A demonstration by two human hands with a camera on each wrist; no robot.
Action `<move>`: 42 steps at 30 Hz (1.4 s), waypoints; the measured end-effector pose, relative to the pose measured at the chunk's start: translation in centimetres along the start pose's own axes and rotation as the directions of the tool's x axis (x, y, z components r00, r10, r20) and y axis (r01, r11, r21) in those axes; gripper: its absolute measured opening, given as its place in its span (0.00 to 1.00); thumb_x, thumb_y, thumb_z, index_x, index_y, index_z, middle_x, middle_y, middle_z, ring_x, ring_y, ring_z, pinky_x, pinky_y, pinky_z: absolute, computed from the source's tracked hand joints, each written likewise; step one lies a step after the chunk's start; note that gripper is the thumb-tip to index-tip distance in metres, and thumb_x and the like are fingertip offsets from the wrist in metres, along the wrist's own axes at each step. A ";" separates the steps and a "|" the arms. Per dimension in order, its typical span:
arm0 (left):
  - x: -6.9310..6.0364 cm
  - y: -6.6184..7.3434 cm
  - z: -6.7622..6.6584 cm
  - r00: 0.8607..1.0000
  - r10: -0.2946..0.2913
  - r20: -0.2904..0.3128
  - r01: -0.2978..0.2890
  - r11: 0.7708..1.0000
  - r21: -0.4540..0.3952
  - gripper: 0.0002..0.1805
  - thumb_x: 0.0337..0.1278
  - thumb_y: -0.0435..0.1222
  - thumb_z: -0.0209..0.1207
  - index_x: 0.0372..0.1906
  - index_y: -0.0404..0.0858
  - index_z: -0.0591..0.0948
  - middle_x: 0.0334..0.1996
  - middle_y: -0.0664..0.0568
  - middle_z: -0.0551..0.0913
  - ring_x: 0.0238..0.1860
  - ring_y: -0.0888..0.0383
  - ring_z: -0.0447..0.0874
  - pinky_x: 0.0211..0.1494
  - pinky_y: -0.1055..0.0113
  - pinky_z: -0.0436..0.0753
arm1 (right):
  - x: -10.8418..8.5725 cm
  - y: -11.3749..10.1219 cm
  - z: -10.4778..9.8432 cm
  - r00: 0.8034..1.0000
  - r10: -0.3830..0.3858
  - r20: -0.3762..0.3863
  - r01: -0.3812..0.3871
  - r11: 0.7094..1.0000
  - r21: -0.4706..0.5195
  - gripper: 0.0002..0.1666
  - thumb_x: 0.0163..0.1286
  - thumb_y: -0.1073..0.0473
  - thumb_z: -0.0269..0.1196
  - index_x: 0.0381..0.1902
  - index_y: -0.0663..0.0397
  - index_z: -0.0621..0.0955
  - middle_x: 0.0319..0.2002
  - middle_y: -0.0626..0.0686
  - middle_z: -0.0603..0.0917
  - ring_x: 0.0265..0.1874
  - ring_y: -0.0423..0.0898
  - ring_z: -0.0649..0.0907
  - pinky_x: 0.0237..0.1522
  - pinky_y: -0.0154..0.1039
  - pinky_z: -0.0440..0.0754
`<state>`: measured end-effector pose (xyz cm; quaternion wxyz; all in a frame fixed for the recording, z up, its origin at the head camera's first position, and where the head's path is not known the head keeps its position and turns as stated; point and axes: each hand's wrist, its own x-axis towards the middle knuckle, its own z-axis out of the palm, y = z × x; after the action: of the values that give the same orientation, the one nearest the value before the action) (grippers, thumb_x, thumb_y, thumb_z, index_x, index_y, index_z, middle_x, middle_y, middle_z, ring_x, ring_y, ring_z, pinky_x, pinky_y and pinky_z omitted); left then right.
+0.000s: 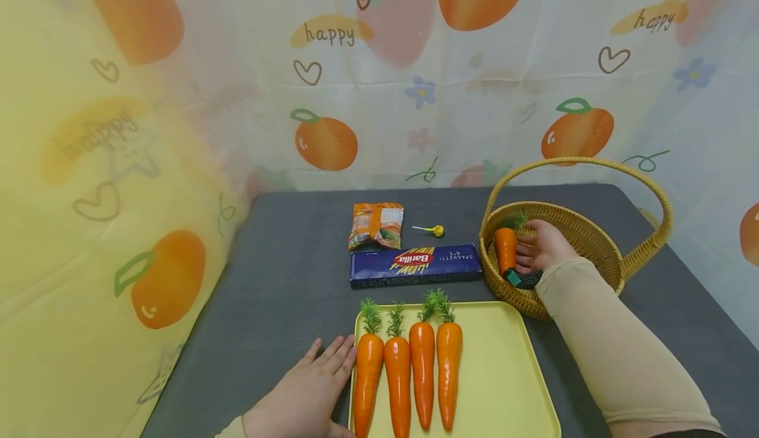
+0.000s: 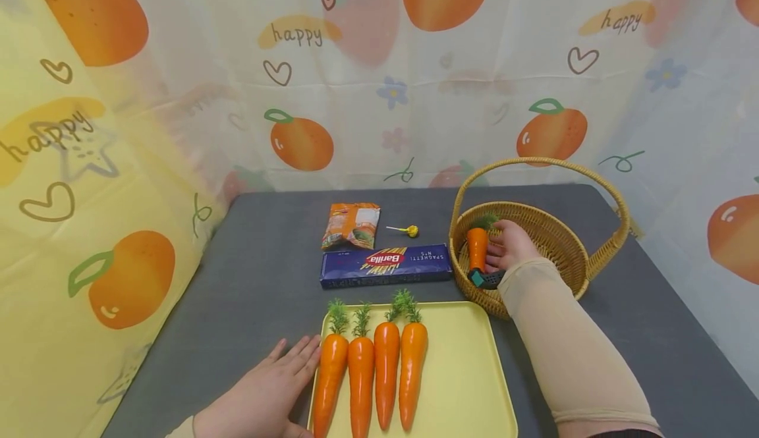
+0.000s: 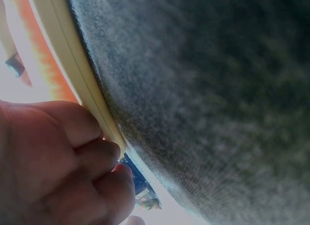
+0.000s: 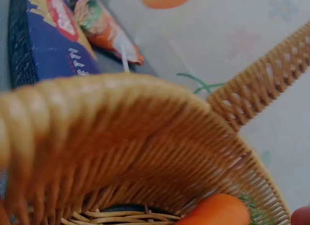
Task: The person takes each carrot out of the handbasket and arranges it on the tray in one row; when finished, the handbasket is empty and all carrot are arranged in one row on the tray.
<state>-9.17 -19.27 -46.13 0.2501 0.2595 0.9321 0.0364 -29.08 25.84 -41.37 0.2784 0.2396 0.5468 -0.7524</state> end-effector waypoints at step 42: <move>-0.2 -0.4 0.0 1.000 0.027 -0.007 -0.027 0.999 -0.037 0.72 0.48 0.82 0.65 0.88 0.38 0.63 0.90 0.45 0.57 0.89 0.43 0.58 0.86 0.30 0.59 | -5.6 2.2 0.3 0.772 -0.410 0.485 0.266 0.902 0.338 0.25 0.83 0.75 0.46 0.66 0.50 0.79 0.59 0.57 0.88 0.58 0.56 0.90 0.64 0.52 0.89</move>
<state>-9.20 -19.69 -46.10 0.2516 0.2672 0.9284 0.0580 -23.53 25.87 -39.06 0.2487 -0.0545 0.3795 -0.8895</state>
